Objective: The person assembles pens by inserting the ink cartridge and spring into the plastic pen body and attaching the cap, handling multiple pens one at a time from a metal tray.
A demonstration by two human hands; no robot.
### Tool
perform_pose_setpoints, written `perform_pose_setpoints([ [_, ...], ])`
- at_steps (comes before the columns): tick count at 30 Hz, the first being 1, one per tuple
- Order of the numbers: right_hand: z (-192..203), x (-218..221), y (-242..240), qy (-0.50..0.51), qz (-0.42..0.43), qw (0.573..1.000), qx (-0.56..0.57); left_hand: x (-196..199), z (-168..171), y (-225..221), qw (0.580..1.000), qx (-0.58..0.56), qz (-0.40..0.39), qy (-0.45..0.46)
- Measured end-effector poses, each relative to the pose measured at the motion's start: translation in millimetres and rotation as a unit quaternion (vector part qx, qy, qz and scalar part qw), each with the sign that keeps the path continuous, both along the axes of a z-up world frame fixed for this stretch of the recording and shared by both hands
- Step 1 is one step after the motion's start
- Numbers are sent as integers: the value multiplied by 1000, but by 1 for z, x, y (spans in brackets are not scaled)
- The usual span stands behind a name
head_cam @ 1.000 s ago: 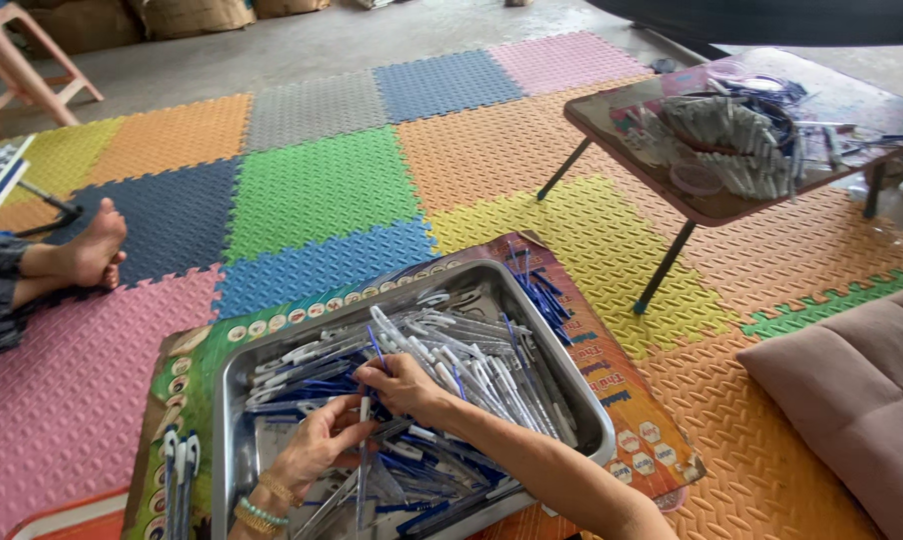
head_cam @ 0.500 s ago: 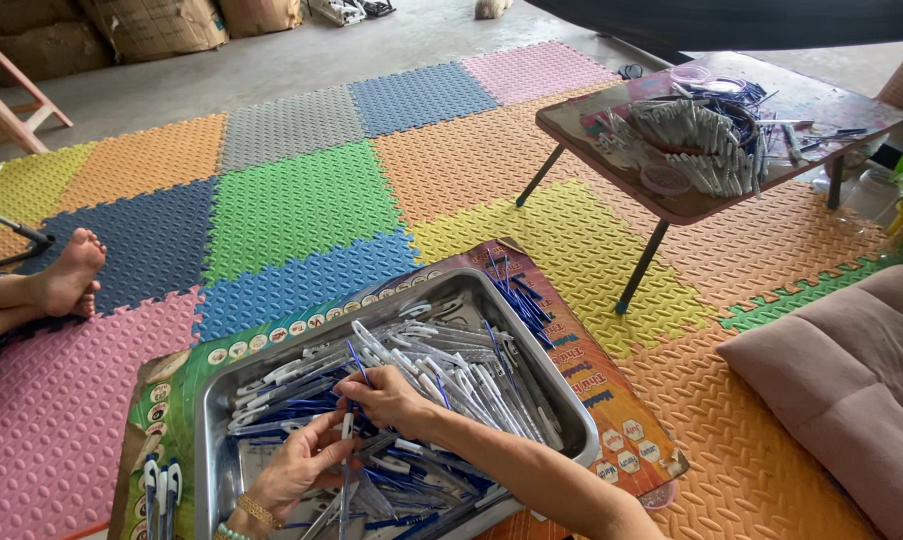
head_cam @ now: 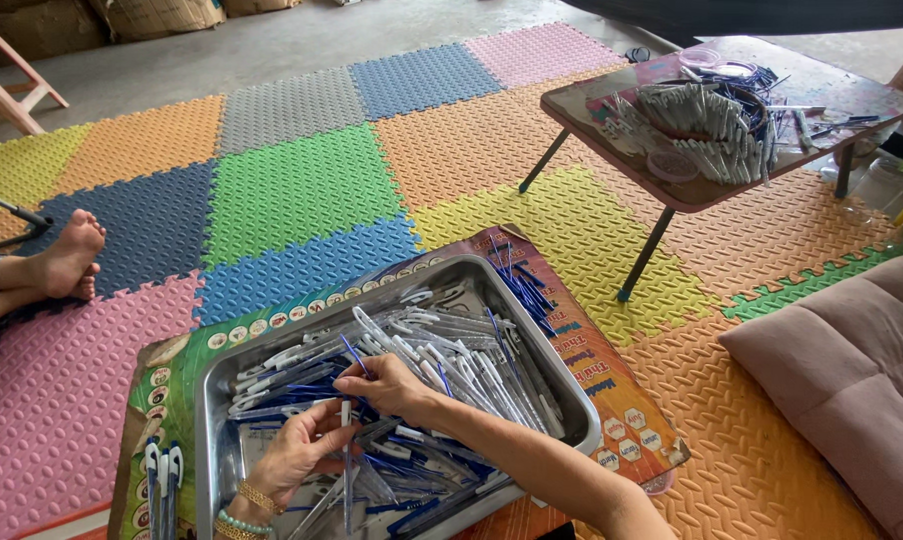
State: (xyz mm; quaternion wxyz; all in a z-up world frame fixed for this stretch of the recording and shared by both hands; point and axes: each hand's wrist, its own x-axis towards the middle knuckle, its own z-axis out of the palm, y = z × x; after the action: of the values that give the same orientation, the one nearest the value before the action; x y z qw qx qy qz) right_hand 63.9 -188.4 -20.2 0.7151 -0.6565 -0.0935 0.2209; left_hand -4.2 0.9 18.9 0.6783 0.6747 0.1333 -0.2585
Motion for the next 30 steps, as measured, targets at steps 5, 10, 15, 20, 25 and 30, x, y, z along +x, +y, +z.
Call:
perform_pose_setpoints([
  [5,-2,-1,1,-5,25,999,-32,2,-4,4,1000,22,1,2],
  [10,3,-2,1,-11,21,999,-49,5,-12,9,1000,15,-10,0],
  [15,12,-1,-7,41,71,995,62,4,-7,11,999,-32,-15,32],
  [20,5,2,-3,45,35,996,72,1,2,9,999,-19,-12,28],
  [25,0,4,-2,48,33,995,76,1,-9,16,999,-21,-35,2],
  [30,0,5,-2,33,23,997,64,-5,14,6,998,39,-51,-9],
])
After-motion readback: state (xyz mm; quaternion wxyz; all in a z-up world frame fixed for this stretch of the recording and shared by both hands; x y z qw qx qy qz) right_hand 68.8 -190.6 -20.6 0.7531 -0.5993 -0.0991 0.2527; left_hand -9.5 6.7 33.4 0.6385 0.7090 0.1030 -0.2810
